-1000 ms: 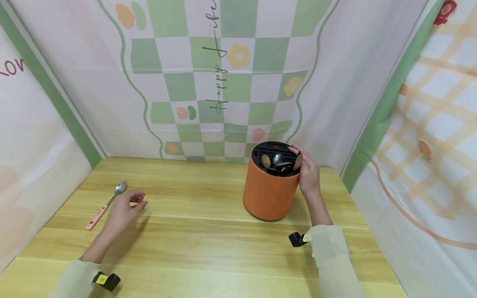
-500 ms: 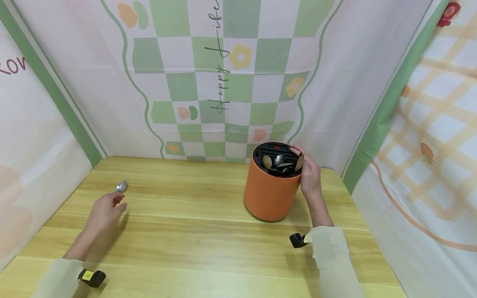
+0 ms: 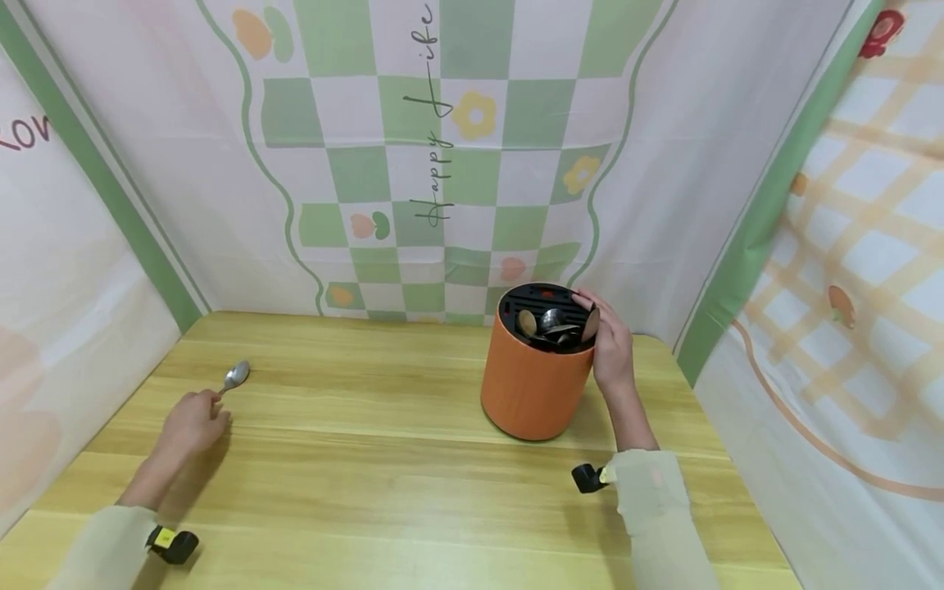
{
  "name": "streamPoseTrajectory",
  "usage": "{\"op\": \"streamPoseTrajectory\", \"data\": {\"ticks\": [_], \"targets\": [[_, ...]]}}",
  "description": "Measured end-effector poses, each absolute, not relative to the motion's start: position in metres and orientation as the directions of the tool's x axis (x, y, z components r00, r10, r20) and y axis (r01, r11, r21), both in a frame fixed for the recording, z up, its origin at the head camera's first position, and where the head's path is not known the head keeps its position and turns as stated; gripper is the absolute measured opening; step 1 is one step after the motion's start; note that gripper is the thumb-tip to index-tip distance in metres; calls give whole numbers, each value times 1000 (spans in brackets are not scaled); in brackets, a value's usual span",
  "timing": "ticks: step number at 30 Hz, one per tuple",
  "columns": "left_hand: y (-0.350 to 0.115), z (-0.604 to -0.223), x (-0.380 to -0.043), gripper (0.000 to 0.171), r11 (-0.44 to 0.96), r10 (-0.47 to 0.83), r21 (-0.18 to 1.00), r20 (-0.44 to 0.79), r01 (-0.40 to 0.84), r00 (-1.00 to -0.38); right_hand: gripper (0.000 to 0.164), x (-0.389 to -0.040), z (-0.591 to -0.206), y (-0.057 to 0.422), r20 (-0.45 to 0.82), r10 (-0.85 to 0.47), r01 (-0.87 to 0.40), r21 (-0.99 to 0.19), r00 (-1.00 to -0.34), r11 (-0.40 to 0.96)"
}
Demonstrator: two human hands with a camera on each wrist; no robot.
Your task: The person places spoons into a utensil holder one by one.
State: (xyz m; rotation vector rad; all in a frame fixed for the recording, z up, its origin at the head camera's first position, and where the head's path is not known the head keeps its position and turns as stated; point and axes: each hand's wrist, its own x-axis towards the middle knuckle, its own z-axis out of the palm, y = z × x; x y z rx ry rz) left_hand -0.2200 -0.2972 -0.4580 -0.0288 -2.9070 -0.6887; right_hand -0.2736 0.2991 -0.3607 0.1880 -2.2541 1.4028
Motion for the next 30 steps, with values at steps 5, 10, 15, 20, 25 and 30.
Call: {"op": "streamPoseTrajectory", "data": {"ticks": [5, 10, 15, 20, 25, 30], "targets": [[-305, -456, -220, 33, 903, -61, 430, 154, 12, -986, 51, -274, -360, 298, 461, 119, -360, -808, -880, 467], [-316, -457, -219, 27, 907, -82, 420, 96, -35, -992, 51, -274, -360, 297, 458, 119, -356, -806, -881, 473], [-324, -458, -220, 22, 910, -81, 410, 38, -59, -996, 52, -275, -361, 299, 452, 126, -350, -813, -883, 465], [-328, -454, -222, 25, 913, -81, 402, 4, -73, -997, 52, -275, -361, 300, 441, 135, -338, -821, -887, 460], [-333, -449, -227, 24, 903, -80, 417, -72, -103, -994, 54, -276, -361, 300, 423, 143, -318, -829, -895, 461], [-339, -447, -232, 24, 889, -37, 447, -142, -98, -989, 56, -275, -361, 300, 426, 137, -322, -826, -894, 463]]}}
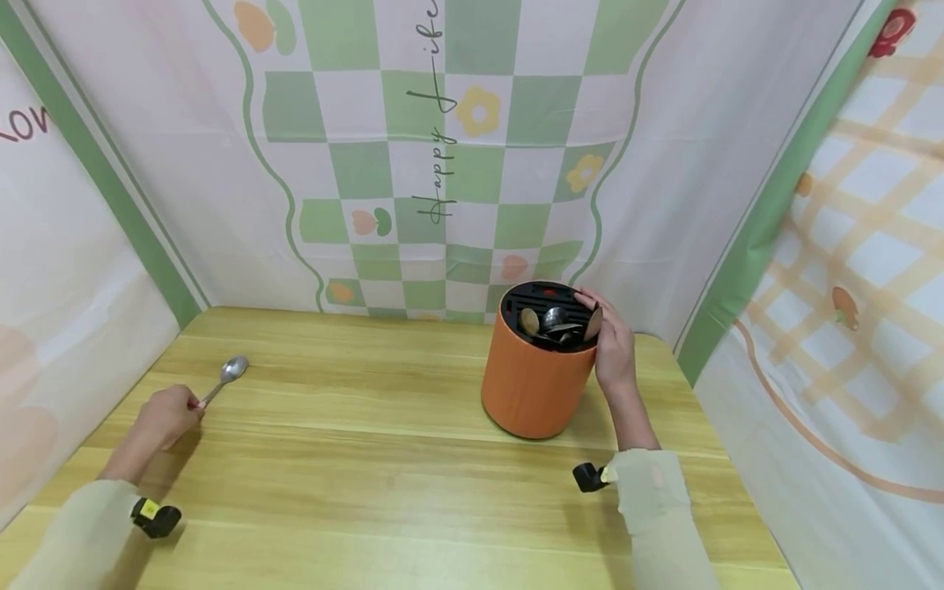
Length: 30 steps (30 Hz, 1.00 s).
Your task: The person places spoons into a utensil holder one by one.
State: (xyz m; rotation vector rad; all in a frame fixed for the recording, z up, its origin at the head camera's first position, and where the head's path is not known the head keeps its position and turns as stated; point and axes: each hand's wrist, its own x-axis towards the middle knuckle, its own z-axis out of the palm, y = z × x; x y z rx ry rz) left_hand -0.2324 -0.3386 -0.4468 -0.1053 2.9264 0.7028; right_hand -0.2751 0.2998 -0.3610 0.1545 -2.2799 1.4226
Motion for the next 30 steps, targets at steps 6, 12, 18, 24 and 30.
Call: {"op": "streamPoseTrajectory", "data": {"ticks": [6, 12, 18, 24, 30], "targets": [[-344, -447, -233, 26, 818, 22, 561, -252, -127, -968, 54, -275, -360, 299, 431, 140, -331, -830, -891, 450], [-339, -441, -229, 21, 753, 26, 634, -300, -179, -954, 53, -276, -361, 300, 438, 139, -335, -823, -888, 458], [-329, -437, -227, 18, 658, 47, 726, -304, -200, -951, 53, -277, -362, 302, 439, 141, -333, -822, -888, 463], [-318, -439, -228, 18, 633, 106, 767, -219, -104, -970, 51, -275, -361, 301, 438, 138, -331, -819, -888, 468], [-302, -439, -228, 18, 582, 154, 813, -145, -29, -978, 55, -274, -360, 299, 434, 140, -331, -826, -890, 457]]}}
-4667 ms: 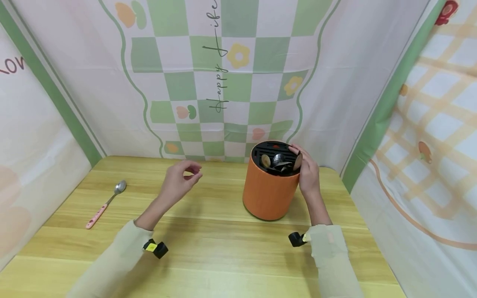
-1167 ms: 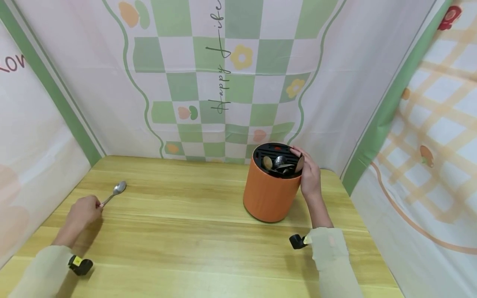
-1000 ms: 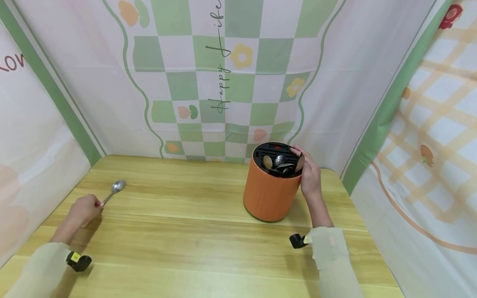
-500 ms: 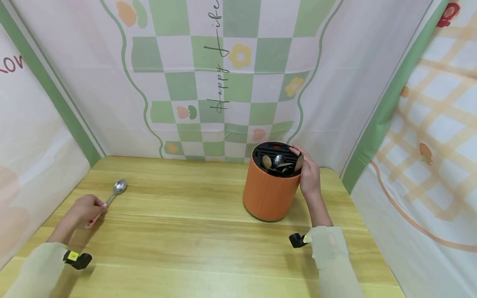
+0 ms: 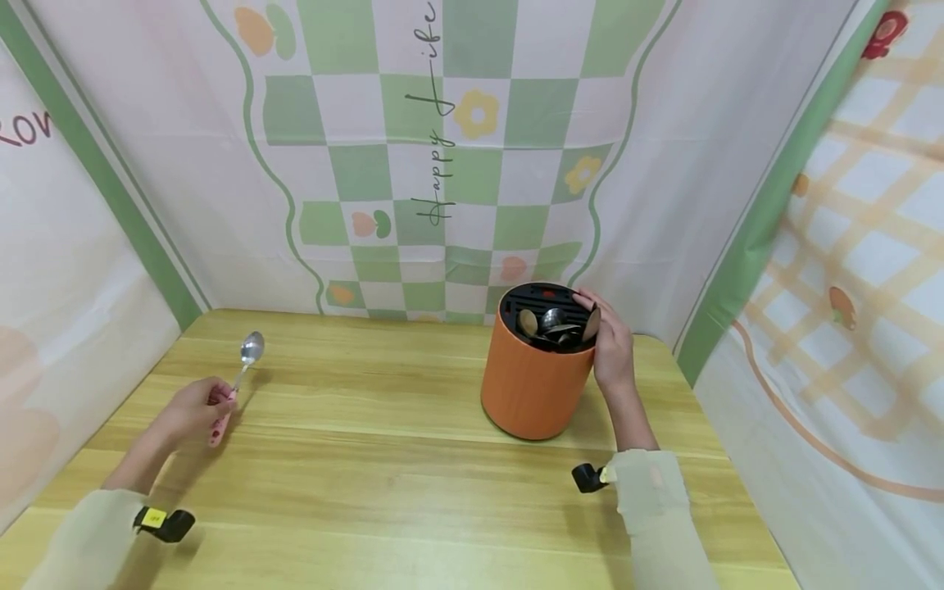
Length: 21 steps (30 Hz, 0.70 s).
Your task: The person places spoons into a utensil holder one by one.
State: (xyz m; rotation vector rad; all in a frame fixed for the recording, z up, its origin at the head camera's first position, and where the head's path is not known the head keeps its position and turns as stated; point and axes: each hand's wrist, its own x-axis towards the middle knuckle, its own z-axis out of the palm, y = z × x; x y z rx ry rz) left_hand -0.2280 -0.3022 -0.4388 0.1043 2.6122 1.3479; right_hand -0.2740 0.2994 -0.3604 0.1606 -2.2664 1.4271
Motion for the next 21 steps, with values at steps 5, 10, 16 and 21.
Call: {"op": "streamPoseTrajectory", "data": {"ticks": [5, 10, 16, 21], "targets": [[-285, -435, -228, 17, 517, 194, 855, -60, 50, -979, 54, -274, -361, 300, 432, 137, -329, -824, -891, 461], [-268, -433, -231, 14, 514, 174, 854, -7, 85, -985, 53, -273, -361, 301, 431, 142, -327, -827, -891, 457], [-248, -436, -234, 15, 499, 150, 856, 71, 137, -986, 51, -273, -361, 300, 434, 139, -335, -830, -890, 446], [-231, -436, -236, 16, 520, 158, 839, 91, 161, -983, 54, -273, -361, 300, 436, 137, -336, -828, -890, 450]]}}
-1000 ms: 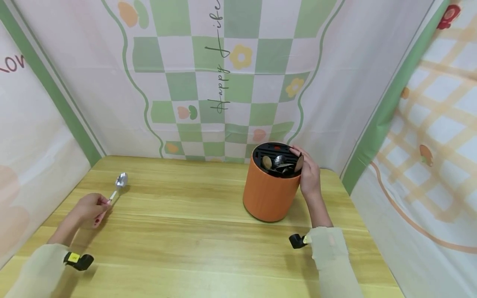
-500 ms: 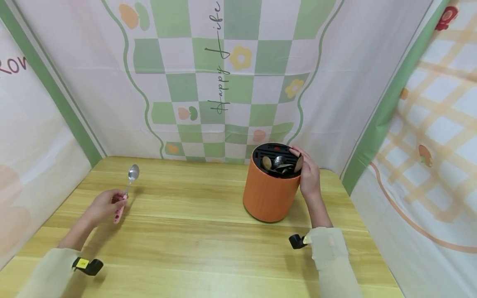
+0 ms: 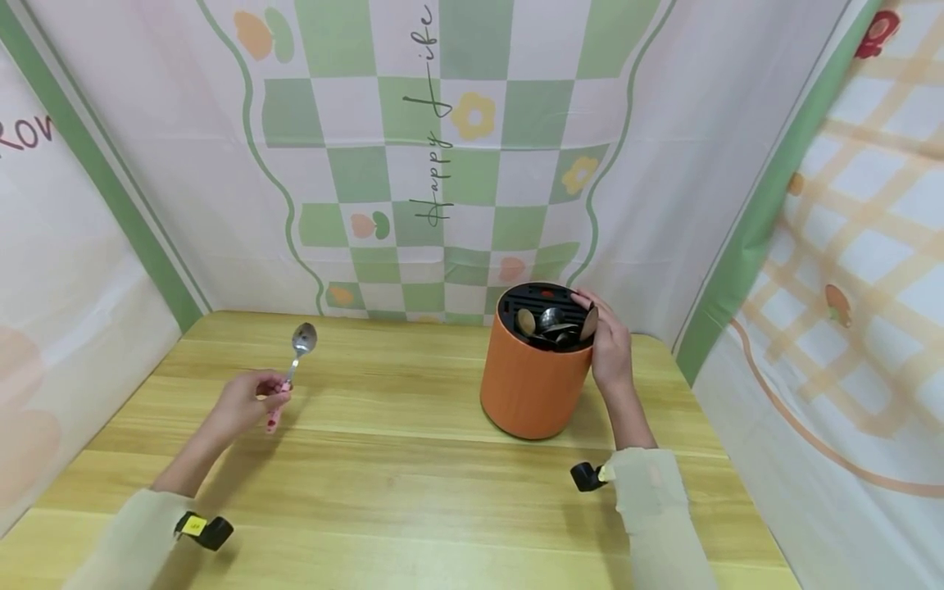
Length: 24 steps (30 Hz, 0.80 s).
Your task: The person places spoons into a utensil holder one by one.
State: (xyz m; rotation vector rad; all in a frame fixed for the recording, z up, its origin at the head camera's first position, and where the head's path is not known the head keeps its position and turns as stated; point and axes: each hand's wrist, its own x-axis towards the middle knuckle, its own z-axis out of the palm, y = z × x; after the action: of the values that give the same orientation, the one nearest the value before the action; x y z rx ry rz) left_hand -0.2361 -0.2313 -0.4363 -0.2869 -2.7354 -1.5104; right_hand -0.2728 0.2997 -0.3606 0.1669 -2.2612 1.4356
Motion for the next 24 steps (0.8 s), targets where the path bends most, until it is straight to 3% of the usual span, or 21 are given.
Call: {"op": "streamPoseTrajectory", "data": {"ticks": [14, 24], "targets": [[-192, -435, -238, 11, 551, 189, 802, 149, 230, -971, 51, -274, -361, 300, 441, 133, -340, -822, -887, 458], [-166, -435, -242, 14, 483, 214, 851, 112, 205, -970, 53, -273, -361, 300, 441, 140, -334, -819, -887, 466]]}}
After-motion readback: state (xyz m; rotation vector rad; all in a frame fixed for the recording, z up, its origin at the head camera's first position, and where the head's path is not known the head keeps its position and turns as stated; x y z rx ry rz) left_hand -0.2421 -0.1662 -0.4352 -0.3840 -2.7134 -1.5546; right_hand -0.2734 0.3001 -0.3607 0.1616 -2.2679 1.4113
